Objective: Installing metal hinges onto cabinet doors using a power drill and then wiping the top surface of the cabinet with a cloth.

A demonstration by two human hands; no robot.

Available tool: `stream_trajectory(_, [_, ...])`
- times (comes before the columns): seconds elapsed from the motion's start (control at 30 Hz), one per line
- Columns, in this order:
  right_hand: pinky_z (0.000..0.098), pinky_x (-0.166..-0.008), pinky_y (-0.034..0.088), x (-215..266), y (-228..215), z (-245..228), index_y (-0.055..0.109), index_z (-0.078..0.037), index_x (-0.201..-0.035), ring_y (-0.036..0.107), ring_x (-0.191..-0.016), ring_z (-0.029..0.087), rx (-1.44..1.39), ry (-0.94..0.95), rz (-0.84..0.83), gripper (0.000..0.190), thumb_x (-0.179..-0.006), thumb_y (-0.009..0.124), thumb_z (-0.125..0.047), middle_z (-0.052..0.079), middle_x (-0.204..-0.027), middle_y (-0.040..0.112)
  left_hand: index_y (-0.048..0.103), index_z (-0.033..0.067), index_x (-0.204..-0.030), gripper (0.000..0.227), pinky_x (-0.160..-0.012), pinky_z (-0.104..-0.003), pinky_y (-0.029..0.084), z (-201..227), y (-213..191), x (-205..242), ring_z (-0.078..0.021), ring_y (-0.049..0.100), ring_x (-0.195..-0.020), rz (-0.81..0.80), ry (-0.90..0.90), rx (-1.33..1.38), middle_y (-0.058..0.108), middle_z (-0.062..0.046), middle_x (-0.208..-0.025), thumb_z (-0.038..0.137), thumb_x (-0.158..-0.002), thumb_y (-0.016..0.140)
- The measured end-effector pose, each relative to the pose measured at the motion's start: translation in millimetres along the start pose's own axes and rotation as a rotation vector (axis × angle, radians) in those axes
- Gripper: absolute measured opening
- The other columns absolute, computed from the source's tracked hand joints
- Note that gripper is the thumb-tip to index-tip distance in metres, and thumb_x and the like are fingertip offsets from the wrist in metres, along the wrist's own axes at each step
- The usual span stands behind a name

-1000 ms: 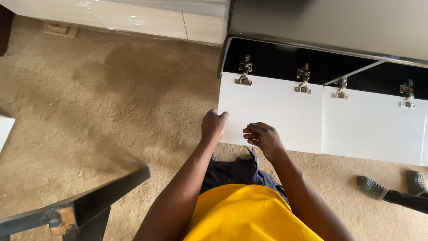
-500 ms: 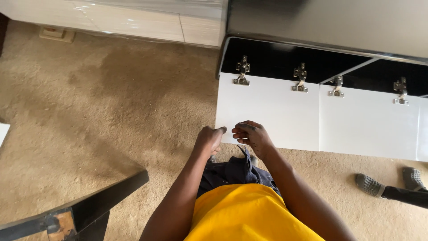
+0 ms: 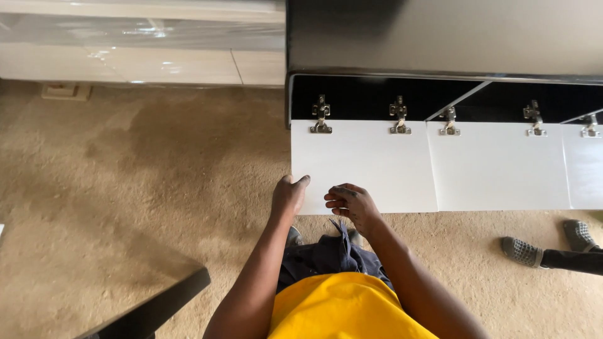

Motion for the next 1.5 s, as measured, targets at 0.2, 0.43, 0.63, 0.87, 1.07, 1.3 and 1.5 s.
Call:
stream_trajectory(0.2, [0.0318, -0.074, 0.062, -1, -9, 5, 0.071, -0.001, -0.109, 0.077, -0.087, 0.024, -0.03, -0.013, 0.007, 0.026, -0.092, 0.07, -0.021, 0.017, -0.1, 0.076, 0.047, -0.0044, -0.15, 0.082, -0.121, -0.051, 0.036, 9, 3, -4, -0.0411, 0.046, -0.144, 0.057, 0.086, 0.059, 0.05, -0.028, -0.153, 0.051, -0.09, 0.058])
stream_trajectory(0.43, [0.0271, -0.063, 0.061, -7, -3, 7, 0.068, 0.003, -0.118, 0.074, -0.074, 0.022, -0.037, -0.057, -0.049, 0.027, -0.093, 0.067, -0.008, 0.017, -0.098, 0.075, 0.061, -0.0001, -0.138, 0.079, -0.107, -0.049, 0.048, -3, -2, 3, -0.0369, 0.06, -0.13, 0.025, 0.027, -0.102, 0.067, -0.023, -0.132, 0.059, -0.085, 0.059])
stream_trajectory(0.63, [0.0223, -0.027, 0.033, 7, 17, -3, 0.068, 0.003, -0.111, 0.041, -0.032, 0.015, -0.07, -0.081, -0.04, 0.031, -0.105, 0.059, -0.026, 0.012, -0.06, 0.053, 0.072, -0.0018, -0.12, 0.073, -0.094, -0.049, 0.054, -19, -6, 9, -0.04, 0.067, -0.12, -0.024, -0.002, -0.116, 0.073, -0.024, -0.115, 0.059, -0.082, 0.061])
stream_trajectory(0.87, [0.028, -0.024, 0.03, 30, 44, -29, 0.042, -0.006, -0.056, 0.037, -0.022, 0.024, -0.032, -0.141, -0.119, 0.075, -0.104, 0.049, -0.063, 0.008, -0.036, 0.027, 0.068, -0.0056, -0.125, 0.071, -0.101, -0.052, 0.05, -23, -5, 8, -0.0443, 0.06, -0.128, -0.054, 0.011, 0.033, 0.069, -0.029, -0.124, 0.052, -0.084, 0.063])
stream_trajectory(1.07, [0.0341, -0.045, 0.053, 9, 33, -11, 0.037, -0.012, -0.054, 0.067, -0.047, 0.034, -0.065, -0.11, -0.09, 0.07, -0.101, 0.058, -0.059, 0.022, -0.044, 0.053, 0.052, 0.0055, -0.149, 0.082, -0.11, -0.05, 0.045, -31, 5, -22, -0.037, 0.053, -0.139, -0.023, -0.008, 0.091, 0.06, -0.023, -0.143, 0.057, -0.087, 0.062])
stream_trajectory(1.3, [0.0298, -0.061, 0.058, 31, 31, -18, 0.055, -0.005, -0.057, 0.077, -0.077, 0.026, -0.001, -0.106, -0.032, 0.05, -0.096, 0.069, -0.033, 0.02, -0.091, 0.078, 0.047, -0.0022, -0.153, 0.077, -0.122, -0.052, 0.033, 10, -10, 19, -0.0421, 0.04, -0.148, 0.027, 0.086, 0.253, 0.045, -0.028, -0.157, 0.041, -0.09, 0.061])
stream_trajectory(1.5, [0.0293, -0.064, 0.06, 17, 18, 5, 0.064, -0.002, -0.078, 0.077, -0.08, 0.024, -0.008, -0.114, -0.056, 0.044, -0.102, 0.062, -0.038, 0.018, -0.095, 0.077, 0.062, -0.0013, -0.138, 0.068, -0.11, -0.054, 0.045, -36, 8, -11, -0.0433, 0.056, -0.134, 0.074, 0.071, 0.156, 0.064, -0.027, -0.135, 0.045, -0.089, 0.061])
Point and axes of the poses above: each hand's wrist, its own x-axis away from the middle knuckle, its own y-axis out of the palm, z = x × y, the point moved 7 cm from there along -x, towards the middle knuckle
